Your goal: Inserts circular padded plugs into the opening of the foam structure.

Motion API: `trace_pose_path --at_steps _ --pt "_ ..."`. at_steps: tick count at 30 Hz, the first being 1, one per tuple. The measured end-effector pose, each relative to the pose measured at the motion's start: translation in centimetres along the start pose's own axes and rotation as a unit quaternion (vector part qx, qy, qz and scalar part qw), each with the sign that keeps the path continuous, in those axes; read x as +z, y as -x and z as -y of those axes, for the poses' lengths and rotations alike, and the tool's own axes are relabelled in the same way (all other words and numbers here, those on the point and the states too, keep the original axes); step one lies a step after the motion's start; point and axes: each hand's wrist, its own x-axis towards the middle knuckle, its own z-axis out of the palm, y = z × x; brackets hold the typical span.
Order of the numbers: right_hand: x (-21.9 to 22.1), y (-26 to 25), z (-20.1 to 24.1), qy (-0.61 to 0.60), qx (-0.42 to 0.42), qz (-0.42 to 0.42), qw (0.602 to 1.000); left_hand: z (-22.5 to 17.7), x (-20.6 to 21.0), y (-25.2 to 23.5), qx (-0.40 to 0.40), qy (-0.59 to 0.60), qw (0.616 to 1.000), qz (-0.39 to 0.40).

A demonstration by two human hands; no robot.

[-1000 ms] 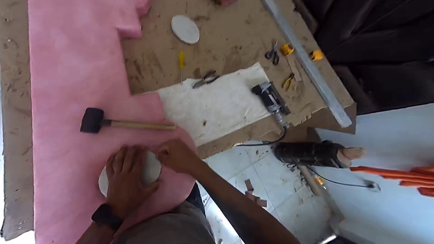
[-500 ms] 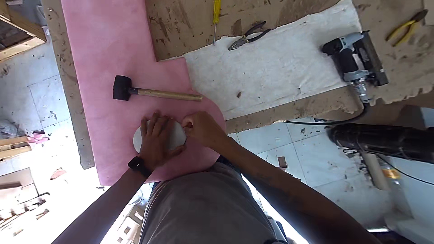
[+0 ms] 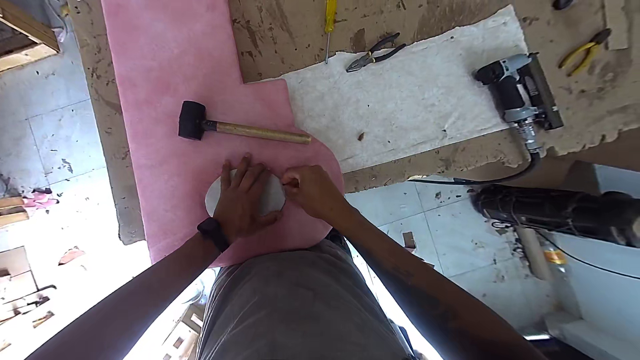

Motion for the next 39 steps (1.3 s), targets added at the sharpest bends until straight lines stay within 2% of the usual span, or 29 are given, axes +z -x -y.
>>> trace_pose_path --at_steps 4,5,7,9,11,13,15,18,20,22,25,28,30,33,35,39 --pt "-2.1 0.6 -0.6 -0.078 -0.023 0.079 0.994 -0.4 -0.6 0.3 -0.010 0.018 1.000 -0.018" --pt "-4.2 0.1 -1.6 -0.072 -0.030 0.057 0.995 -0.7 -0.4 -0.2 -0.015 0.022 0.999 -0.038" --pt "-10.4 -1.9 -3.7 -0.083 -0.065 -0.046 0.993 -1.1 0.3 -0.3 -0.043 0.024 0.996 -0.070" --pt "-17.9 -6.8 -4.4 -0.107 -0.049 -0.140 0.983 -1.4 0.7 0.1 -0.081 0.036 0.992 -0.091" --pt "-23.9 -13.6 -5.4 -0.086 -0.008 -0.194 0.977 -1.4 1.2 0.3 -0.102 0.055 0.986 -0.117" --pt "-27.0 -21.3 -7.1 -0.061 0.048 -0.213 0.974 -1.5 1.3 0.2 -0.116 0.078 0.981 -0.135" --pt "-27.8 -28.1 -8.3 0.000 0.095 -0.229 0.969 -1.6 1.2 -0.2 -0.144 0.083 0.975 -0.150" --pt "-26.3 -32.7 -7.7 0.143 0.110 -0.234 0.955 -1.7 1.1 -0.3 -0.188 0.072 0.969 -0.146" --pt "-26.2 -33.0 -7.3 0.157 0.092 -0.223 0.958 -1.8 1.2 -0.2 -0.193 0.077 0.966 -0.153" --pt "-27.0 -30.5 -6.6 0.059 0.060 -0.200 0.976 -1.8 1.3 -0.2 -0.190 0.085 0.964 -0.164" --pt "-27.4 -21.0 -2.6 -0.135 -0.065 -0.183 0.972 -1.6 1.4 -0.3 -0.192 0.098 0.959 -0.184" --pt "-23.4 -11.1 1.0 -0.324 -0.230 -0.146 0.906 -1.7 1.3 -0.1 -0.192 0.119 0.952 -0.206" --pt "-19.2 -7.5 4.2 -0.388 -0.275 -0.125 0.871 -1.8 1.1 0.0 -0.205 0.126 0.949 -0.202" --pt "-13.3 -6.4 7.0 -0.476 -0.289 -0.075 0.827 -2.0 0.9 0.2 -0.222 0.119 0.950 -0.185" --pt "-10.0 -6.2 7.4 -0.494 -0.264 -0.044 0.827 -1.7 0.5 0.2 -0.227 0.116 0.952 -0.167" --pt "-5.2 -9.5 7.7 -0.533 -0.274 -0.088 0.796 -0.5 0.4 0.2 -0.219 0.100 0.956 -0.169"
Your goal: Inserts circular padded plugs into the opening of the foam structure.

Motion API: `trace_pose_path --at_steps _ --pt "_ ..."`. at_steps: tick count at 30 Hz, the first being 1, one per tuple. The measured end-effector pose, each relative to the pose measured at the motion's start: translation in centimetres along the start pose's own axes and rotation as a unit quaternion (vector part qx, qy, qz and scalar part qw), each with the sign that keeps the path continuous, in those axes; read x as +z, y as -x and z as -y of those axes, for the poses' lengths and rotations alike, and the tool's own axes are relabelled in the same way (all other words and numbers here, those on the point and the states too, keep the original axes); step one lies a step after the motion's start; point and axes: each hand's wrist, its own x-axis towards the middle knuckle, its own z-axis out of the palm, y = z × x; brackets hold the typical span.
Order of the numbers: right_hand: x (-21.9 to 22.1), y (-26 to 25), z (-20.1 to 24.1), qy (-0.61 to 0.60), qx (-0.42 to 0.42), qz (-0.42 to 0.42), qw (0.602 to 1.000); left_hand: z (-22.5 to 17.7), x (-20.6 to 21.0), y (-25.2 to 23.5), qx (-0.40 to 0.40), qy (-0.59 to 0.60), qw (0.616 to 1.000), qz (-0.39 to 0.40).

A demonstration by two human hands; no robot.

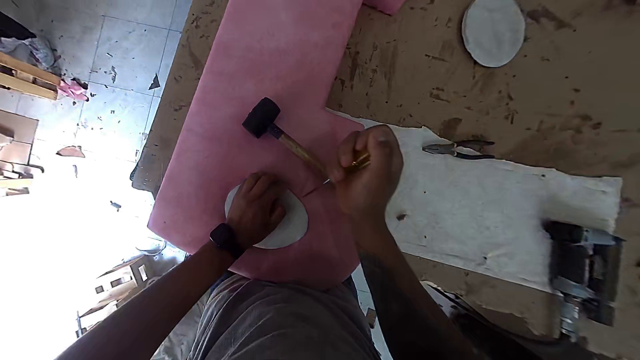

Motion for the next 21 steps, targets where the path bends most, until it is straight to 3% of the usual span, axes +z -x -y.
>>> trace_pose_path --at_steps 9,16,21 --pt "2.2 -0.5 -4.1 0.071 -0.054 -0.086 0.992 0.5 -0.3 0.0 -0.011 -0.004 1.000 -0.011" --pt "3.6 1.1 -4.7 0.158 -0.060 -0.206 0.964 0.3 -0.4 -0.3 -0.014 0.022 0.999 -0.027" --pt "3.7 1.4 -5.4 0.176 -0.106 -0.194 0.959 1.2 -0.1 -0.3 0.005 0.030 0.999 -0.009"
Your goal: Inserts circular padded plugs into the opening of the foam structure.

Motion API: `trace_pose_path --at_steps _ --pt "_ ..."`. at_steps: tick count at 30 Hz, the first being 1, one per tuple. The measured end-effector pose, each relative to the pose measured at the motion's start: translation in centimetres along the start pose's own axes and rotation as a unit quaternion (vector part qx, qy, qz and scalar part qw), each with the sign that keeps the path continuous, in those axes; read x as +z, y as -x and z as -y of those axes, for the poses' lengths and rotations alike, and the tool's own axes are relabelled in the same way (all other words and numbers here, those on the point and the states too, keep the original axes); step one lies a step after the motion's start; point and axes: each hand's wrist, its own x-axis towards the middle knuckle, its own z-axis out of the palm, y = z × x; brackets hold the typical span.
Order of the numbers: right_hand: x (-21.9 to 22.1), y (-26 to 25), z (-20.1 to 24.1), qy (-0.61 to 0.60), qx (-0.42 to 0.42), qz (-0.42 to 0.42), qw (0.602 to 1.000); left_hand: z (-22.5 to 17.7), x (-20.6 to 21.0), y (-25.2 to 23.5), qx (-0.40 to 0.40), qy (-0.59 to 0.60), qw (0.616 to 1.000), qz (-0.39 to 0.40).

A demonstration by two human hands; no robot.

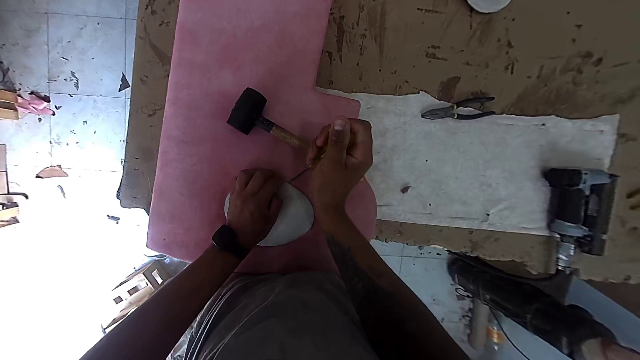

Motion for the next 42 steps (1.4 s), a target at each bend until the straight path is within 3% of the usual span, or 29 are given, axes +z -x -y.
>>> trace_pose_path --at_steps 4,8,16,42 --pt "-0.6 3.7 2.9 0.094 -0.029 0.092 0.991 0.3 0.0 -0.4 0.002 0.002 1.000 -0.001" --pt "-0.2 4.9 1.7 0.043 -0.118 0.093 0.988 0.4 0.1 -0.3 0.017 0.000 1.000 -0.007" --pt "0.3 5.9 1.5 0.032 -0.179 0.118 0.976 0.4 -0.2 -0.8 0.034 -0.012 0.999 -0.011" --pt "-1.4 9.3 1.0 -0.004 -0.195 0.158 0.968 -1.0 -0.9 -0.8 0.037 -0.081 0.996 0.026"
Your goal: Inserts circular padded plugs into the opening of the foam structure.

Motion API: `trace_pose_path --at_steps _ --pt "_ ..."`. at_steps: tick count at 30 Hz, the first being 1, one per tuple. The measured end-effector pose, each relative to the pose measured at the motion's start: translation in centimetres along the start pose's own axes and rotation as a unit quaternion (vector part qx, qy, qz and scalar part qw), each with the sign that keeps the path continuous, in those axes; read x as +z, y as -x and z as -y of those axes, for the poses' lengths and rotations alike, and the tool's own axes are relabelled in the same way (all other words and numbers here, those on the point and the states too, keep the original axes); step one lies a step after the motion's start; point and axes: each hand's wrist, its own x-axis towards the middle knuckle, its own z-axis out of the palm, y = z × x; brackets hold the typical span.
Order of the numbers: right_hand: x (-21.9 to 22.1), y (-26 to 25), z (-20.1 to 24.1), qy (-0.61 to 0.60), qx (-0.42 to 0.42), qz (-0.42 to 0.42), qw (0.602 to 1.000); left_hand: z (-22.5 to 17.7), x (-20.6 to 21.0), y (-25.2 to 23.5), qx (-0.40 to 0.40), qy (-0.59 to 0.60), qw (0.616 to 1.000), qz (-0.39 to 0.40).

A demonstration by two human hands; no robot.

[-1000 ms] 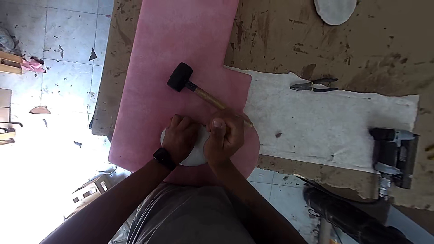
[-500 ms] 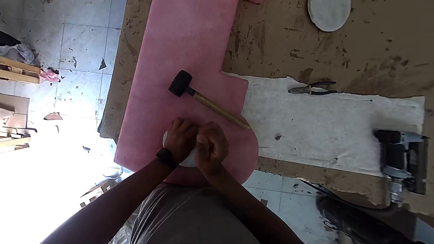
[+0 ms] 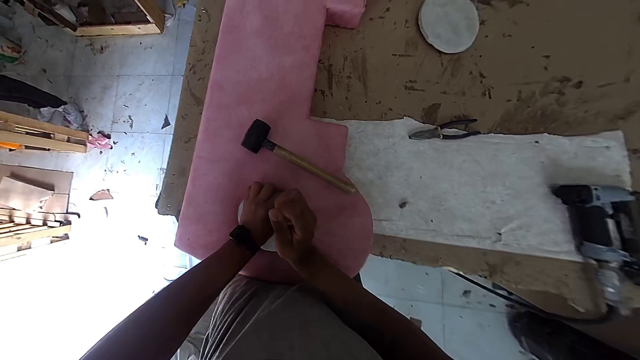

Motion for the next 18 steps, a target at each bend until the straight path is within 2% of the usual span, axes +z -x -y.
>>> trace_pose_path --at_steps 3,6,8,11,13,15,18 --pt "0.0 0.9 0.5 0.014 -0.008 0.034 0.999 -2.2 -4.4 -1.3 -0.063 0.053 0.990 0.117" --pt "-0.1 1.2 0.5 -0.006 -0.003 0.046 0.999 -2.4 -5.0 -1.6 -0.074 0.068 0.987 0.129" --pt "-0.6 0.4 0.9 -0.033 0.030 0.050 0.998 -2.2 -4.8 -0.7 -0.084 0.067 0.986 0.129" --pt "-3.1 -2.5 0.2 -0.027 0.115 0.018 0.993 -0.3 -0.4 0.5 -0.027 0.010 1.000 -0.002" --pt "-4.3 -4.3 -0.4 -0.062 0.193 -0.056 0.978 0.2 1.5 1.1 -0.010 -0.010 0.999 -0.050" --pt "-4.2 -5.6 -0.3 -0.113 0.192 -0.095 0.970 0.0 1.3 1.2 -0.019 -0.011 0.998 -0.066" --pt "-4.4 -7.3 0.7 -0.137 0.142 -0.078 0.977 -0.4 1.7 1.9 -0.041 0.010 0.997 -0.072"
